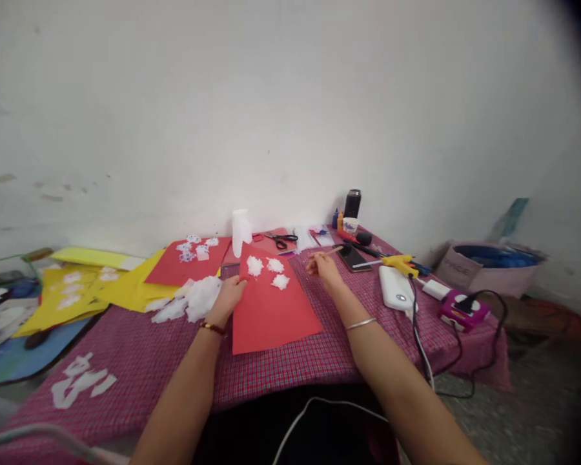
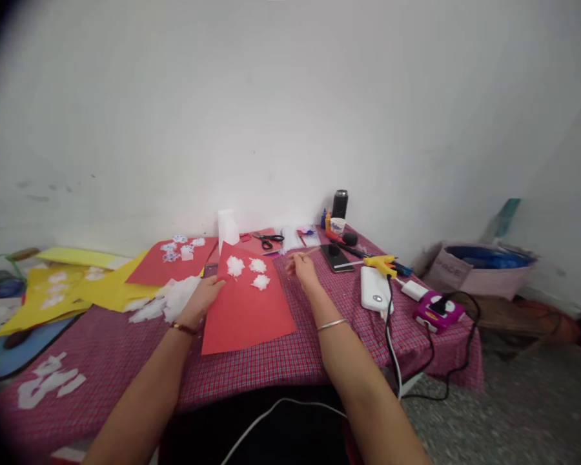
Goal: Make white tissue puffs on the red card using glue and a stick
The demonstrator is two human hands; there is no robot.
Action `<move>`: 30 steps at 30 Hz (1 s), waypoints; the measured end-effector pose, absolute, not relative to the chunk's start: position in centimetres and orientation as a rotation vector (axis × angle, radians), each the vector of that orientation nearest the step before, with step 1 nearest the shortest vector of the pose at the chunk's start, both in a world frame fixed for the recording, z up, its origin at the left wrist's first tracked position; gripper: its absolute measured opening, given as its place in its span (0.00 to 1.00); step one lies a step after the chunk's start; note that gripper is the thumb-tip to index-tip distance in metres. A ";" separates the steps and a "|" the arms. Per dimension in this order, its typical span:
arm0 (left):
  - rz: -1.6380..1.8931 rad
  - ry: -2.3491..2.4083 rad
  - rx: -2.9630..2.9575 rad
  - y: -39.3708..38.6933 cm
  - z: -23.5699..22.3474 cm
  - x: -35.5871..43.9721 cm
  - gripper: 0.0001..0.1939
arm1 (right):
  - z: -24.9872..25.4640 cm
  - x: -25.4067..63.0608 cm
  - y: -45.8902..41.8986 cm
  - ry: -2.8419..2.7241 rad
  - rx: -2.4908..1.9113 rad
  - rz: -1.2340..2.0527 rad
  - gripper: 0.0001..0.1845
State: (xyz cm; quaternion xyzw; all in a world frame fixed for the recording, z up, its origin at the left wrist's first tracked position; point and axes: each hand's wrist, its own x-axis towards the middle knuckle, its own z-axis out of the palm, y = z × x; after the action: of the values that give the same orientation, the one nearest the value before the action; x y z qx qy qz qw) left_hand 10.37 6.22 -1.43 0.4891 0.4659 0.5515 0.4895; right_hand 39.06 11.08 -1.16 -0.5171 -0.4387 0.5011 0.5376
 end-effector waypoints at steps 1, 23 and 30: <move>1.353 1.135 1.200 6.1 -0.8 9.9 0.11 | -1.0 39.3 11.1 -1.019 -1.206 1.163 0.20; 1.283 0.945 0.973 4.5 1.7 11.4 0.22 | -0.1 37.4 10.2 -1.230 -1.065 0.808 0.09; 1.328 0.969 0.959 5.0 0.8 11.5 0.19 | -0.1 37.8 10.2 -1.218 -1.063 0.730 0.11</move>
State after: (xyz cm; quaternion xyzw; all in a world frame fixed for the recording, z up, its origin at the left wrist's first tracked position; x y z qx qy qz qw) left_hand 11.53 5.04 0.76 0.4101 0.4148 0.5682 0.5804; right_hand 37.80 10.19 -0.06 -0.4645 -0.5321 0.3189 0.6320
